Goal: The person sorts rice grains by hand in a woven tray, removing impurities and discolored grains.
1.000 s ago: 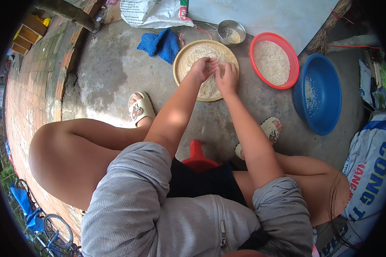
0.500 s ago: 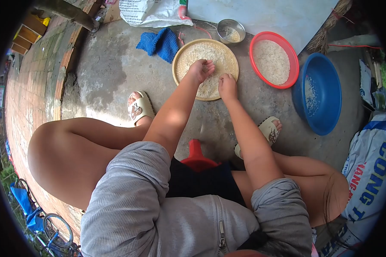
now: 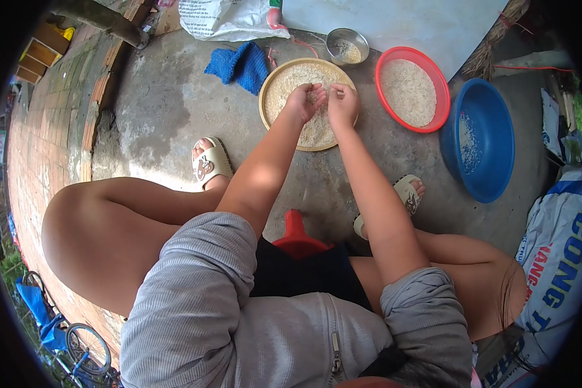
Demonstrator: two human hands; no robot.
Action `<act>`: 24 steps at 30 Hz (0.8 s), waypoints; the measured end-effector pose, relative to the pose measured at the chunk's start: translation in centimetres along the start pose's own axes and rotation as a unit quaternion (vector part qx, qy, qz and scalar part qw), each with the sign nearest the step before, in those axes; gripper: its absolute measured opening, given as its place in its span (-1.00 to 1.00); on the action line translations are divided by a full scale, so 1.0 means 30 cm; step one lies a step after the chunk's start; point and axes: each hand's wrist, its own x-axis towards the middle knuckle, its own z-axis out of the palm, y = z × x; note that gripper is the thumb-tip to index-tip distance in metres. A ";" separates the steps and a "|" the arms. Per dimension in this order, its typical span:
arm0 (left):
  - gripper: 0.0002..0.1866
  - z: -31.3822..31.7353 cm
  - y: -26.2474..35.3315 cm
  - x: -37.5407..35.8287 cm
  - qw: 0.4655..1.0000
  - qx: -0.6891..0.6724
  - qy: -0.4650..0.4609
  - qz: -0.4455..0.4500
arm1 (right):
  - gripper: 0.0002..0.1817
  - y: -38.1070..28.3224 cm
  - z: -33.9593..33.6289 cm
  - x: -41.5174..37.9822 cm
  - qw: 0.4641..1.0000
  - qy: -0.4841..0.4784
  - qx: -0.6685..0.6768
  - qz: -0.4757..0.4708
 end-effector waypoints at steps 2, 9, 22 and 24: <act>-0.74 0.004 0.005 -0.009 1.000 0.021 0.011 0.006 | -0.88 0.080 -0.022 -0.001 0.999 -0.005 -0.037 -0.004; -0.76 -0.031 0.009 0.003 0.999 0.025 0.027 -0.006 | -0.90 0.175 -0.076 -0.126 0.928 -0.130 -0.318 -0.145; -0.76 0.001 -0.008 -0.016 0.997 0.081 0.014 -0.008 | -0.82 -0.004 -0.047 0.060 0.962 -0.198 0.190 -0.009; -0.76 0.004 -0.003 -0.017 0.998 0.062 0.008 -0.007 | -0.82 -0.039 -0.073 0.064 0.961 -0.207 0.185 -0.002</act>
